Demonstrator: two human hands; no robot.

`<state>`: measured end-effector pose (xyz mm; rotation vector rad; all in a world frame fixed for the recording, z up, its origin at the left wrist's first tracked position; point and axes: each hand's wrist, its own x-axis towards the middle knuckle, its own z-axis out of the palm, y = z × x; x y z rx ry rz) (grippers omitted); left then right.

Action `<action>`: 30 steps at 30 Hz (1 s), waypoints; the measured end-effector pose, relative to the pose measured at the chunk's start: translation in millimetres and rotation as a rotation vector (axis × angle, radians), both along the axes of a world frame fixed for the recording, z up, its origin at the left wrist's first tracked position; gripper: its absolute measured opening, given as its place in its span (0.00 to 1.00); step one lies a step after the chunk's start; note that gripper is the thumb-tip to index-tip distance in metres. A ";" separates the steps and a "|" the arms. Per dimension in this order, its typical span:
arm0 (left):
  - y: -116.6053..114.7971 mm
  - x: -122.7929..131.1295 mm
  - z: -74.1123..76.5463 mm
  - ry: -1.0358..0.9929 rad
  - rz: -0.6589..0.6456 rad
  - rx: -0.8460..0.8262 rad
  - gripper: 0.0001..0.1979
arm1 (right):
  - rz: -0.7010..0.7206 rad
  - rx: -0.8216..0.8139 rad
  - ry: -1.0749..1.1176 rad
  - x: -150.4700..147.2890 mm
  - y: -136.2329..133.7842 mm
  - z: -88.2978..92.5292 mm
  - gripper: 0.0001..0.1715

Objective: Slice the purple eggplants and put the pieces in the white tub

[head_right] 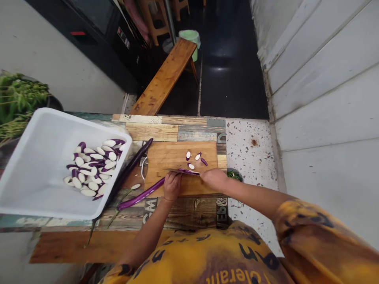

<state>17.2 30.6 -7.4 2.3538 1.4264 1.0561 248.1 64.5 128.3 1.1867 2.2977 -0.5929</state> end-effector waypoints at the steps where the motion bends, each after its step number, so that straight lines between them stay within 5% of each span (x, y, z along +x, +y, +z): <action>1: 0.3 -1.0 1.7 0.003 0.000 -0.010 0.12 | -0.026 0.001 0.000 -4.6 -0.2 -3.5 0.14; 7: 0.6 -5.3 10.2 0.107 0.274 -0.070 0.13 | -0.338 -0.010 -0.010 1.7 -0.3 -11.3 0.24; 15: 7.4 31.2 6.3 0.115 0.096 -0.085 0.10 | -0.227 0.013 0.007 24.3 -4.1 -3.5 0.20; 22: -2.8 21.8 1.8 0.091 0.010 -0.040 0.11 | -0.031 0.038 -0.009 38.0 -32.0 19.2 0.13; 30: -6.6 21.9 -1.3 0.029 -0.062 -0.079 0.12 | 0.005 -0.009 -0.041 49.1 -37.0 27.7 0.13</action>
